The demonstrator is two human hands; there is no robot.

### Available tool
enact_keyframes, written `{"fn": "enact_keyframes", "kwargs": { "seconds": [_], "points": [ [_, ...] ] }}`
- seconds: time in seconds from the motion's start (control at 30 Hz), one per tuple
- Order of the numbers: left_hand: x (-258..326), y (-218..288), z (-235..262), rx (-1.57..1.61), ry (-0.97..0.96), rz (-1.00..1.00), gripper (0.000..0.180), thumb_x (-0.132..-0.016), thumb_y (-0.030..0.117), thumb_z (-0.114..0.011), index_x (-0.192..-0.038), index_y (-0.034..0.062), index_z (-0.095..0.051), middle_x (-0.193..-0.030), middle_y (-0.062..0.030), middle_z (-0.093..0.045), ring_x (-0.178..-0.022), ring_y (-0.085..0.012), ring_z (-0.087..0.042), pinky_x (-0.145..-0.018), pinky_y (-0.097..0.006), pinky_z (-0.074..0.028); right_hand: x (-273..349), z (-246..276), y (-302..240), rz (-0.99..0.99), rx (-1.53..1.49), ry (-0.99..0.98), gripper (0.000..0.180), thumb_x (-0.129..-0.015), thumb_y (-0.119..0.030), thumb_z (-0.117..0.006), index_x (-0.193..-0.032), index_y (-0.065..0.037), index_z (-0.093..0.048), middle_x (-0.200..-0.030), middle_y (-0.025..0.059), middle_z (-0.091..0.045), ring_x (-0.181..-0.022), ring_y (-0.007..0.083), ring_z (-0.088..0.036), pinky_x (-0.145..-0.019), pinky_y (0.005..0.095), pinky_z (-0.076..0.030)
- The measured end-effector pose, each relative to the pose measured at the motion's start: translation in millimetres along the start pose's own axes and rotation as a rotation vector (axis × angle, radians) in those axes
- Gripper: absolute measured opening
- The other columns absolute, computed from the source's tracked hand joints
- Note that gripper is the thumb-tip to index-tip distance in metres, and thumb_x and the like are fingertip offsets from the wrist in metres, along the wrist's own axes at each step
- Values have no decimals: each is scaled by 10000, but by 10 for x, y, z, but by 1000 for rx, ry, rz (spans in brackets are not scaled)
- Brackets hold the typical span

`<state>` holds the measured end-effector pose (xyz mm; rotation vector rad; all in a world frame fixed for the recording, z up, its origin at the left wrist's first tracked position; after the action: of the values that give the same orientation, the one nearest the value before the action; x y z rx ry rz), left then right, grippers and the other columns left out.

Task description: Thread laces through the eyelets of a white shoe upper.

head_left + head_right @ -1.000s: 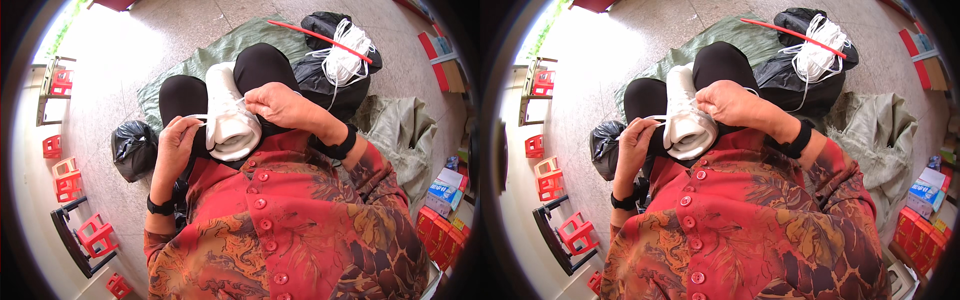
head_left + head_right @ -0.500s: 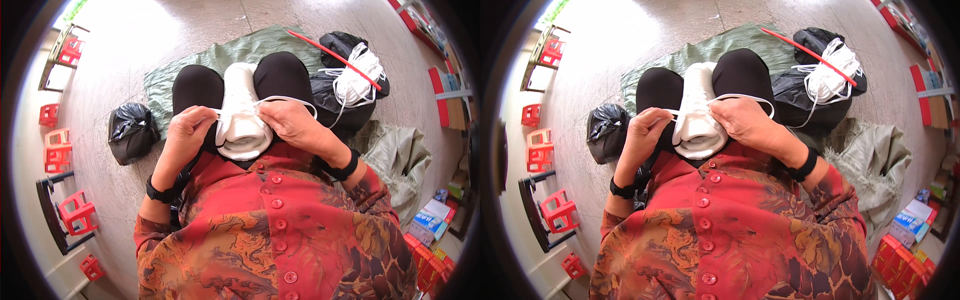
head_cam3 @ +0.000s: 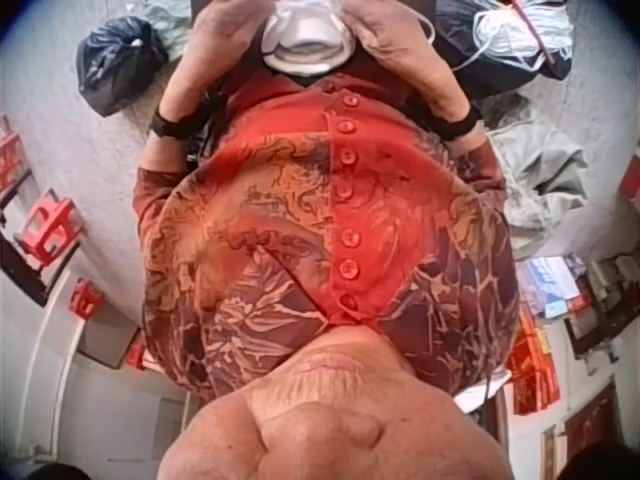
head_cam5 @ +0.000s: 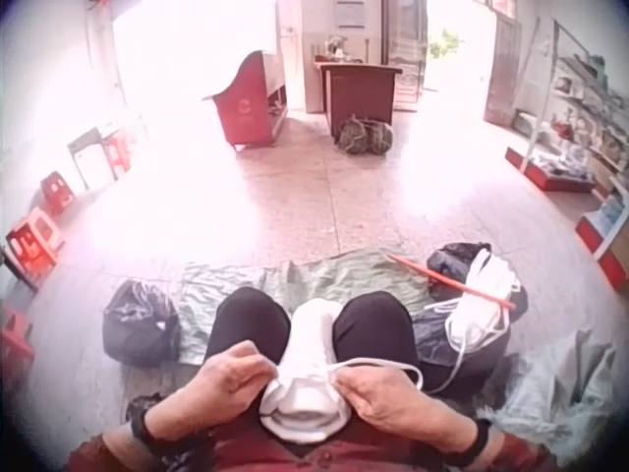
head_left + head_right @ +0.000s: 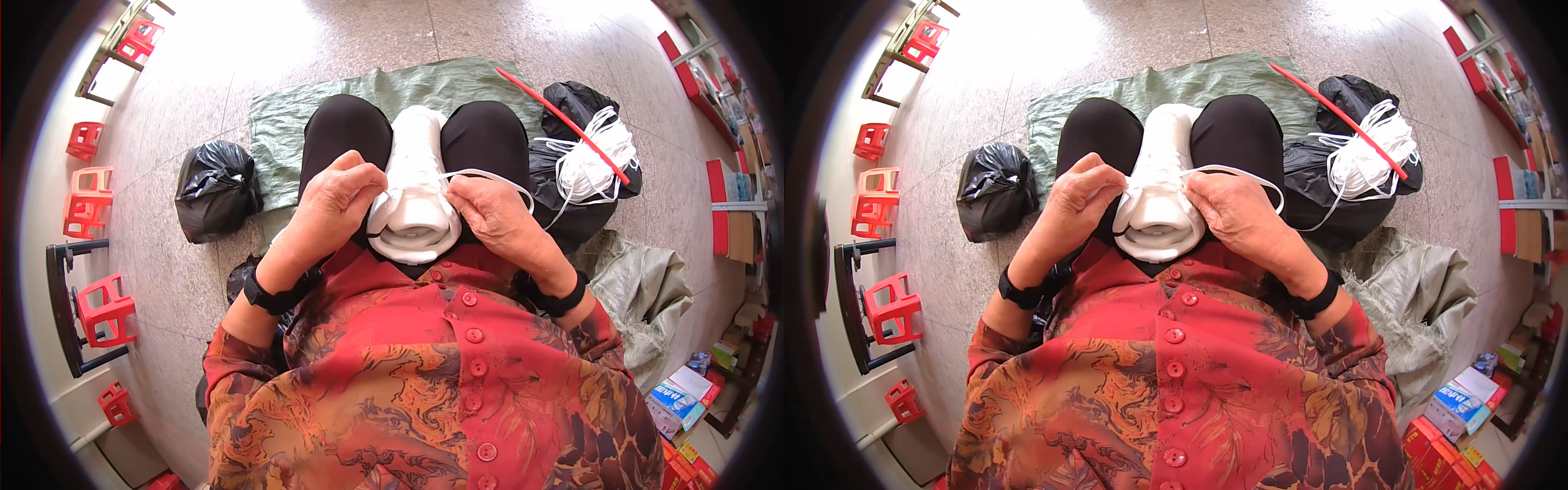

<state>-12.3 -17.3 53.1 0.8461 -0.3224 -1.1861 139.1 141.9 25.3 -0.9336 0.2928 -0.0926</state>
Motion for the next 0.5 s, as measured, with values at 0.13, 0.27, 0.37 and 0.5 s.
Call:
{"fn": "enact_keyframes", "kwargs": {
  "seconds": [0.13,0.27,0.37,0.5],
  "points": [
    [17,37,-18,-146,1,-38,56,-849,9,-618,-888,45,-633,-819,-89,-531,-727,-270,-590,-640,-359,-467,-2,4,3,-14,-15,-11,101,-911,-85,-567,-855,-2,-551,-748,201,-535,-715,390,-550,-636,431,-432],
    [41,144,-46,-338,42,-136,118,-763,-1,-606,-865,58,-610,-851,-89,-542,-771,-303,-610,-665,-407,-492,0,0,21,-4,-9,-2,107,-913,-91,-570,-856,-3,-552,-746,199,-538,-718,388,-554,-636,432,-433],
    [28,229,-48,-478,29,-204,115,-799,16,-615,-902,62,-633,-833,-87,-541,-759,-289,-612,-633,-391,-490,6,-1,28,5,-2,5,116,-916,-99,-572,-856,-2,-553,-746,197,-540,-720,388,-557,-637,433,-433],
    [28,276,-94,-548,15,-203,112,-795,31,-609,-901,57,-631,-841,-83,-537,-768,-281,-612,-647,-391,-494,6,10,0,11,-18,20,128,-921,-110,-571,-857,-1,-554,-747,200,-540,-723,391,-558,-638,437,-432]
  ]
}}
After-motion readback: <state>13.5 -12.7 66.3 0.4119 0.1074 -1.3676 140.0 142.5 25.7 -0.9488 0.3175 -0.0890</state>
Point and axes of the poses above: each hand's wrist, its own x-axis away from the middle knuckle, its own z-axis out of the back of the hand, y = z × x, the point moved 4 cm from there along -x, towards the middle knuckle
